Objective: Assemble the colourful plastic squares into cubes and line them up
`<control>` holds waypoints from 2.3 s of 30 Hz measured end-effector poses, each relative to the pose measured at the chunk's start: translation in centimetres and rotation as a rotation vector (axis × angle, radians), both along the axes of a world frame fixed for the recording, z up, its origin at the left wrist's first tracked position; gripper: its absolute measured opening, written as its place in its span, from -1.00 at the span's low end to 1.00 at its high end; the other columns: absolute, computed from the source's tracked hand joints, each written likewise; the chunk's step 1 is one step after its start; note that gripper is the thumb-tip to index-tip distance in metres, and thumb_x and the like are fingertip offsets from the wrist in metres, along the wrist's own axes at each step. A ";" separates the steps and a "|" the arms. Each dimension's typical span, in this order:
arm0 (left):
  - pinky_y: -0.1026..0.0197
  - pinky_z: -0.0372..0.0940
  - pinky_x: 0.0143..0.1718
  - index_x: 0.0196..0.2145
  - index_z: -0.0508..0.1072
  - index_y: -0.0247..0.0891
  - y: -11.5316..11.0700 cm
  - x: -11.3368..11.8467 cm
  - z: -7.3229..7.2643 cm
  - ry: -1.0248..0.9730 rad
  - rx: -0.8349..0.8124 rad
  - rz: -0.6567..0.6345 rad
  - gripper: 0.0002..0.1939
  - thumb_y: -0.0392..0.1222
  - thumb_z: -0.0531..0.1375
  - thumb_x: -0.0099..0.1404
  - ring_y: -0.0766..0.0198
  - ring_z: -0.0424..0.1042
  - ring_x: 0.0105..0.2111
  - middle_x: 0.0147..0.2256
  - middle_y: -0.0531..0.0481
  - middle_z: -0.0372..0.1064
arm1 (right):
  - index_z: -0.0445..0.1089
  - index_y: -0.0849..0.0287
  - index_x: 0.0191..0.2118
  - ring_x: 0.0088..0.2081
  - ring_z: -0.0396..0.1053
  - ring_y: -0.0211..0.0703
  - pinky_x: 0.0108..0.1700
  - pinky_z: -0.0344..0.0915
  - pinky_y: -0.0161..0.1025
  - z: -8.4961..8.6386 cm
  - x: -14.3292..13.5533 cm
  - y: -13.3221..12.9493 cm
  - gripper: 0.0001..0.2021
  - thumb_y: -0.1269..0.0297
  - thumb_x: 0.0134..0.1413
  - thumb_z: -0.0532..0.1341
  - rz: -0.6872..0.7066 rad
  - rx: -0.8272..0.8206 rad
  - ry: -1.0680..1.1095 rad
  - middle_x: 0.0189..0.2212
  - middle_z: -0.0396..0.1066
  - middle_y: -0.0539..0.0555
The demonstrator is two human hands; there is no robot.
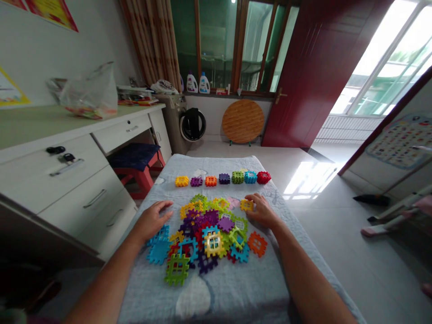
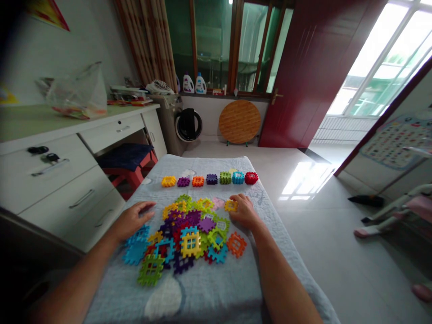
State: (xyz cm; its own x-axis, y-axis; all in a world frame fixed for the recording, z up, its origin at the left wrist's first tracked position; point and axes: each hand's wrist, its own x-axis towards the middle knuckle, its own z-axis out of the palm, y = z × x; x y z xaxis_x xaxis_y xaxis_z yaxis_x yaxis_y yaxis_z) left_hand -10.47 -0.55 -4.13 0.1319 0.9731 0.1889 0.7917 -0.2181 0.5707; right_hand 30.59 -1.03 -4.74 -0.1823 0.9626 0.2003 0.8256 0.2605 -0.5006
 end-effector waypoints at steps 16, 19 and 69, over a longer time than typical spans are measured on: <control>0.04 0.18 0.12 -0.03 0.42 -0.24 0.1 2.7 0.9 0.033 -0.020 -0.203 -0.57 -0.19 0.14 0.11 0.08 0.33 0.03 -0.01 -0.11 0.40 | 0.33 0.17 -0.01 -0.06 0.25 -0.01 0.03 0.13 -0.07 -0.4 -0.4 0.1 -0.55 0.28 -0.11 0.20 -0.061 0.044 0.018 -0.11 0.40 0.13; 0.09 0.24 0.04 -0.02 0.39 -0.24 0.4 3.4 1.1 0.015 -0.049 -0.245 -0.54 -0.23 0.15 0.08 0.12 0.36 -0.03 -0.03 -0.09 0.40 | 0.33 0.17 -0.01 -0.06 0.25 -0.01 0.03 0.13 -0.06 -0.5 -0.3 0.2 -0.55 0.27 -0.11 0.20 -0.058 0.042 0.011 -0.11 0.40 0.13; 0.10 0.24 -0.01 -0.06 0.40 -0.26 1.2 11.4 7.3 0.082 0.162 -0.288 -0.50 -0.17 0.29 -0.01 0.10 0.34 -0.11 -0.16 -0.10 0.32 | 0.27 0.12 0.08 0.01 0.27 -0.03 0.10 0.14 -0.04 -0.2 -2.0 0.3 -0.47 0.35 -0.11 0.21 0.055 0.151 0.192 -0.08 0.40 0.09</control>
State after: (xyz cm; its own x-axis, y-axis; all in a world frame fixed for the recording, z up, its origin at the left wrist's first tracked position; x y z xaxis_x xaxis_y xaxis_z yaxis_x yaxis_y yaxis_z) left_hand 0.90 0.63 3.18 0.4177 0.8520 0.3157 0.7262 -0.5219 0.4475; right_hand 28.61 -0.75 -4.93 -0.1783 0.9090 0.3767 0.7016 0.3859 -0.5991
